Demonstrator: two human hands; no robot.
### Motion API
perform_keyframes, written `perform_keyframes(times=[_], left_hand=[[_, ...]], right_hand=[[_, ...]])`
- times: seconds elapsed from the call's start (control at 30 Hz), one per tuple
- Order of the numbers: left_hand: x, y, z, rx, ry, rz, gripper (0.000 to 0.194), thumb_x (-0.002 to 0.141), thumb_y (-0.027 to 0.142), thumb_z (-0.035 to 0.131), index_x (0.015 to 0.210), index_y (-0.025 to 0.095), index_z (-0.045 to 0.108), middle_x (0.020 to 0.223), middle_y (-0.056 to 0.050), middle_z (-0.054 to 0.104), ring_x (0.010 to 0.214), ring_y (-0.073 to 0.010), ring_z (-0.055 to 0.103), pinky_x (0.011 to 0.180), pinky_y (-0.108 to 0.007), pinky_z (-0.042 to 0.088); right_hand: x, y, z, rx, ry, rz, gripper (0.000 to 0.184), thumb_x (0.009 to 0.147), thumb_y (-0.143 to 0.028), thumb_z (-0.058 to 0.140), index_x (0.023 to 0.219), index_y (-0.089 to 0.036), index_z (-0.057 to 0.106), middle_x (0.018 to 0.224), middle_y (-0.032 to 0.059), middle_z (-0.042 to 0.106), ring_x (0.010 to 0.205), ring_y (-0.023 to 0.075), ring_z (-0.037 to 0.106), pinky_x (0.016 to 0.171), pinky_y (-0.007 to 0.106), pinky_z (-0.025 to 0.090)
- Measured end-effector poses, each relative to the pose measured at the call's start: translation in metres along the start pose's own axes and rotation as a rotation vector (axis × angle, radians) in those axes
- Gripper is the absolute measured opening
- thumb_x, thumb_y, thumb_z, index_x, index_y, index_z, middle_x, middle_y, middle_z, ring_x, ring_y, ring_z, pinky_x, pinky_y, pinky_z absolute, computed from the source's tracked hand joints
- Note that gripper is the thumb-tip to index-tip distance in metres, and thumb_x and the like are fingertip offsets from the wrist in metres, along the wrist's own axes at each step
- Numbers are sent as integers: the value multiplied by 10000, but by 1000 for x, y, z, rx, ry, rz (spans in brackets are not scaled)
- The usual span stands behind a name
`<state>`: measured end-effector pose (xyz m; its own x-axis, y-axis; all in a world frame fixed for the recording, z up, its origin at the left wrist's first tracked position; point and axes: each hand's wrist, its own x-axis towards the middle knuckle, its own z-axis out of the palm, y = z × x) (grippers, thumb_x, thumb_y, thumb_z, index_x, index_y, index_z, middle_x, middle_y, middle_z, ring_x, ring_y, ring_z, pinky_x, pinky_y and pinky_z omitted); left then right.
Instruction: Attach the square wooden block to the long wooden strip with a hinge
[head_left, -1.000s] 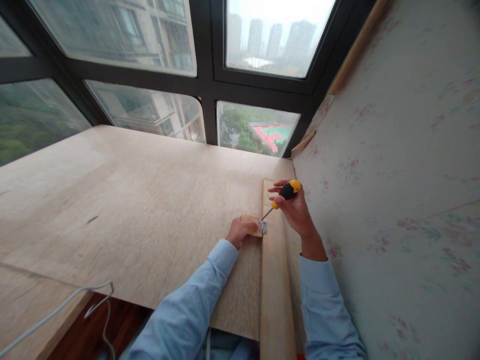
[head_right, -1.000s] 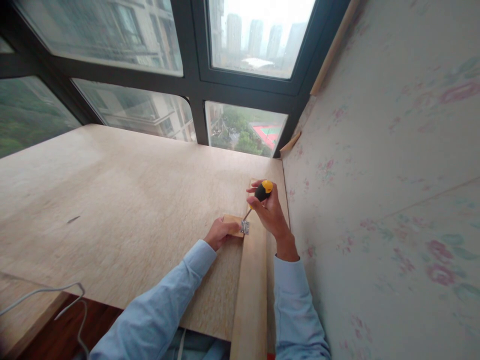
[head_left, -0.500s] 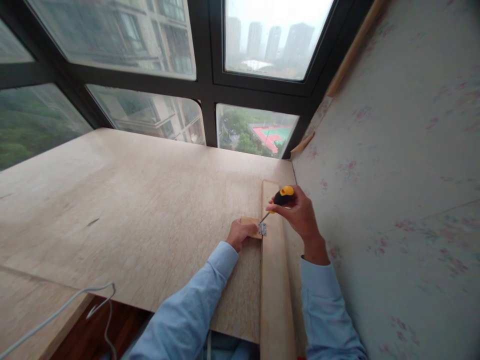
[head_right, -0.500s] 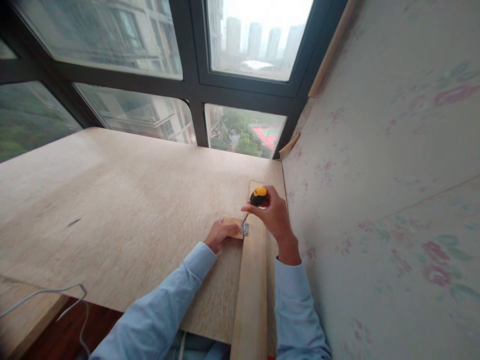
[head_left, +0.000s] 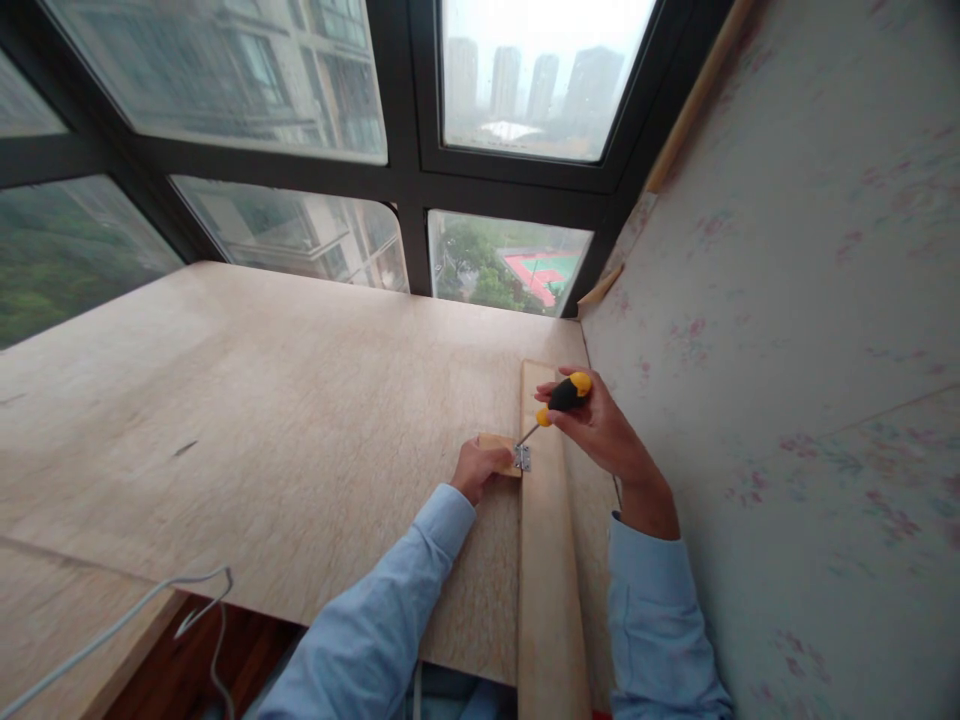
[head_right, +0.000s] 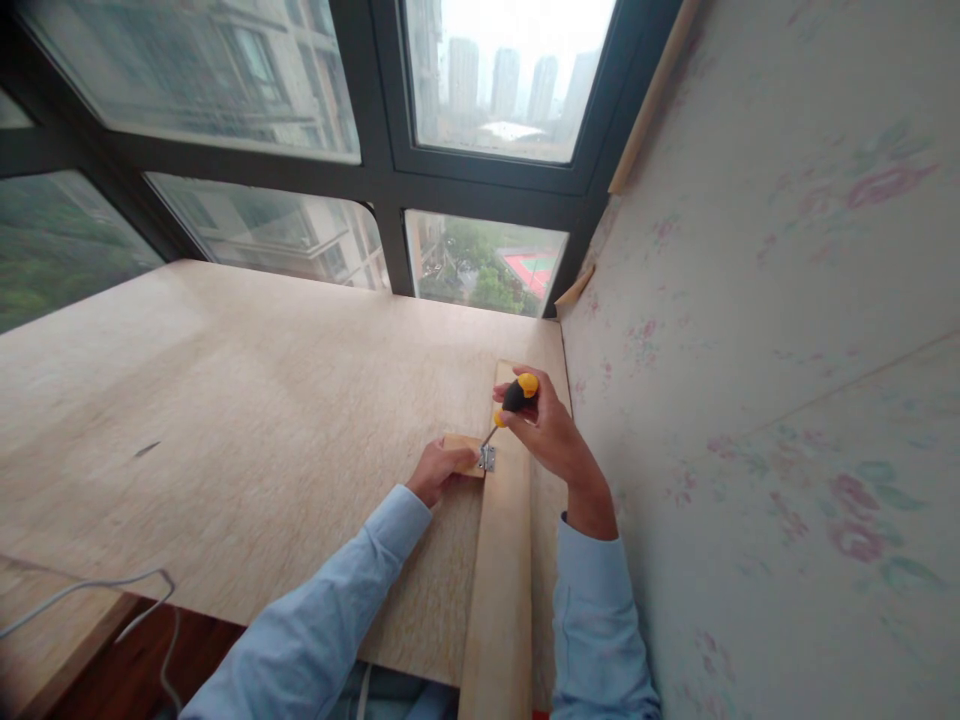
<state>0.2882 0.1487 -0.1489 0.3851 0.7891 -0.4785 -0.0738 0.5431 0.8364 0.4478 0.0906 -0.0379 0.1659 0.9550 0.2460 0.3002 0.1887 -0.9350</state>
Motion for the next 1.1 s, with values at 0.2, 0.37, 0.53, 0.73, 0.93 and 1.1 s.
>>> perform_keyframes(times=[0.2, 0.37, 0.53, 0.73, 0.93, 1.1], left_hand=[[-2, 2, 0, 16, 5, -21, 232, 579, 88, 697, 795, 134, 630, 765, -39, 699, 663, -184, 657, 593, -271, 526], [-4, 4, 1, 12, 7, -13, 217, 577, 84, 698, 776, 140, 632, 758, -37, 696, 684, -189, 667, 615, -269, 534], [-3, 3, 1, 8, 9, -14, 230, 574, 92, 704, 784, 139, 625, 777, -45, 702, 695, -193, 672, 625, -273, 541], [-4, 3, 1, 27, 14, -7, 204, 582, 103, 694, 773, 138, 631, 756, -42, 697, 679, -187, 664, 596, -258, 525], [-5, 4, 1, 39, 27, 7, 188, 587, 103, 689, 764, 137, 633, 725, -36, 687, 648, -179, 654, 560, -243, 504], [-5, 5, 2, 43, 37, -5, 197, 592, 96, 681, 779, 138, 637, 747, -41, 693, 673, -191, 664, 577, -258, 513]], right_hand=[[8, -4, 5, -512, 385, 60, 655, 577, -621, 782, 1013, -221, 502, 795, 27, 634, 684, 246, 645, 693, 438, 560], [2, 0, 3, -279, 139, 6, 736, 715, -571, 713, 1270, -247, 353, 1088, 88, 628, 959, 243, 651, 858, 443, 547], [-2, -1, 0, -38, -69, -33, 595, 823, -495, 634, 1286, -284, 325, 1244, 104, 589, 1151, 229, 600, 918, 422, 537], [6, -4, 3, -470, 272, 45, 600, 624, -608, 762, 1015, -212, 537, 816, 38, 657, 696, 231, 657, 696, 415, 574], [1, 3, -2, -149, 30, -6, 674, 701, -524, 742, 1220, -257, 406, 1208, 108, 608, 1098, 245, 619, 893, 426, 544], [1, -4, 3, -141, 6, 28, 536, 747, -519, 707, 1147, -245, 477, 1002, 69, 690, 903, 235, 687, 826, 422, 562]])
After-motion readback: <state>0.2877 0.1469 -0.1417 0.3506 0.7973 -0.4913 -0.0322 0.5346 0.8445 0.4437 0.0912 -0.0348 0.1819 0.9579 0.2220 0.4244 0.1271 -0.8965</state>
